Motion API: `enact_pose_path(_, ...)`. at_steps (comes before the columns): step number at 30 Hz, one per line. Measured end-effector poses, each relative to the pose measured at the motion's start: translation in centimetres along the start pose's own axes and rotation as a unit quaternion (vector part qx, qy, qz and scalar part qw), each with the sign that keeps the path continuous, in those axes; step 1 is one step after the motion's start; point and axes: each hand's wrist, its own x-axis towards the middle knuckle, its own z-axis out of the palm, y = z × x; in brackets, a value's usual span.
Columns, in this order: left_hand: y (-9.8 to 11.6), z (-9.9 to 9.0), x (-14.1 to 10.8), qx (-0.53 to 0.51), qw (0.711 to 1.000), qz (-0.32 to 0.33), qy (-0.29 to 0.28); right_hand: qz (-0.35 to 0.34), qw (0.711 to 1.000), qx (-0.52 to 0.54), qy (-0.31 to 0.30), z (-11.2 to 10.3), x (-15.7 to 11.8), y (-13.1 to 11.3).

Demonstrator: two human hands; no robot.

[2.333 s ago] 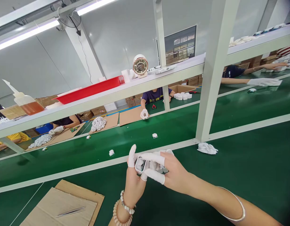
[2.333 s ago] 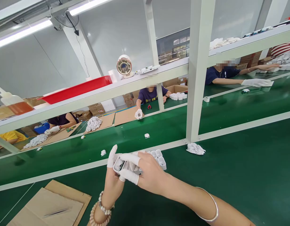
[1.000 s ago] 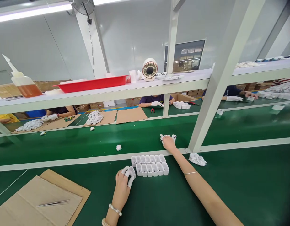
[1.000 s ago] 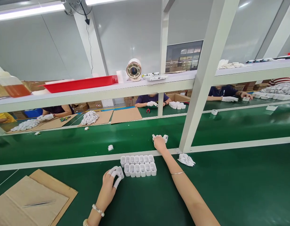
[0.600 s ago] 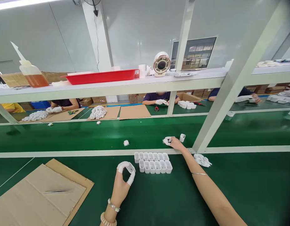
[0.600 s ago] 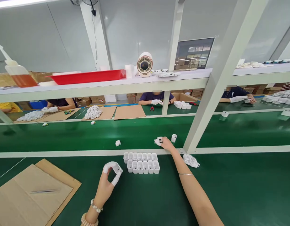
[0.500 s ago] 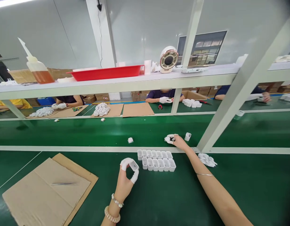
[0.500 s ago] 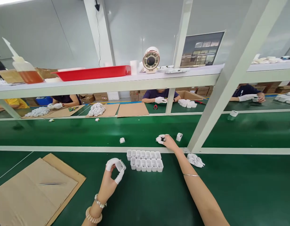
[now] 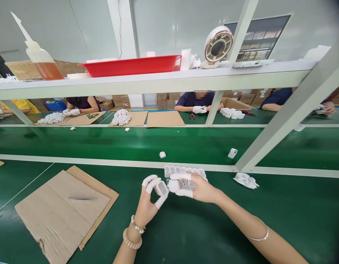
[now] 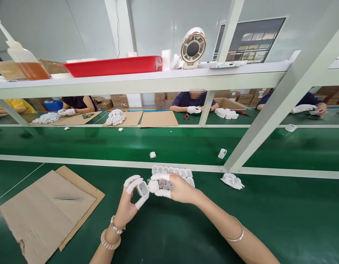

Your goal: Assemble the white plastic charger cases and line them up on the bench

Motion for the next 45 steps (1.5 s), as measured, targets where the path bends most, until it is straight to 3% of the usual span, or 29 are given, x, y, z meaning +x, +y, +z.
enact_pose_path(4, 0.2, -0.4, -0.1, 0.019, 0.998, 0.035, -0.054, -0.032, 0.998, -0.057, -0.01, 0.9, -0.4, 0.0)
enact_pose_path(7, 0.1, -0.4, -0.2, 0.025, 0.996, 0.059, -0.064, -0.037, 0.996, -0.078, -0.021, 0.9, -0.5, 0.0)
enact_pose_path(19, 0.2, -0.4, 0.0, 0.026, 0.995, 0.082, -0.051, 0.018, 0.994, -0.096, -0.045, 0.5, -0.9, -0.6)
enact_pose_path(31, 0.3, 0.0, -0.3, -0.001, 0.997, 0.061, -0.041, 0.05, 0.992, -0.108, -0.048, 1.0, -1.1, -1.2)
enact_pose_path(35, 0.3, 0.0, -0.4, -0.017, 0.999, 0.039, -0.018, 0.058, 0.992, -0.108, 0.003, 2.1, -1.2, -0.6)
enact_pose_path(37, 0.3, 0.1, -0.5, -0.029, 0.999, 0.029, 0.005, 0.027, 0.99, -0.129, 0.057, 2.8, -1.2, -0.1)
enact_pose_path(40, 0.3, 0.4, -0.9, -0.055, 0.998, 0.013, 0.034, -0.073, 0.979, -0.153, 0.115, 3.9, -1.2, 0.5)
enact_pose_path(42, 0.3, 0.8, -1.1, -0.078, 0.996, -0.003, 0.052, -0.106, 0.977, -0.147, 0.116, 4.3, -1.2, 0.6)
enact_pose_path(45, 0.4, 1.1, -1.3, -0.11, 0.99, -0.025, 0.079, -0.097, 0.984, -0.124, 0.087, 4.4, -1.1, 0.3)
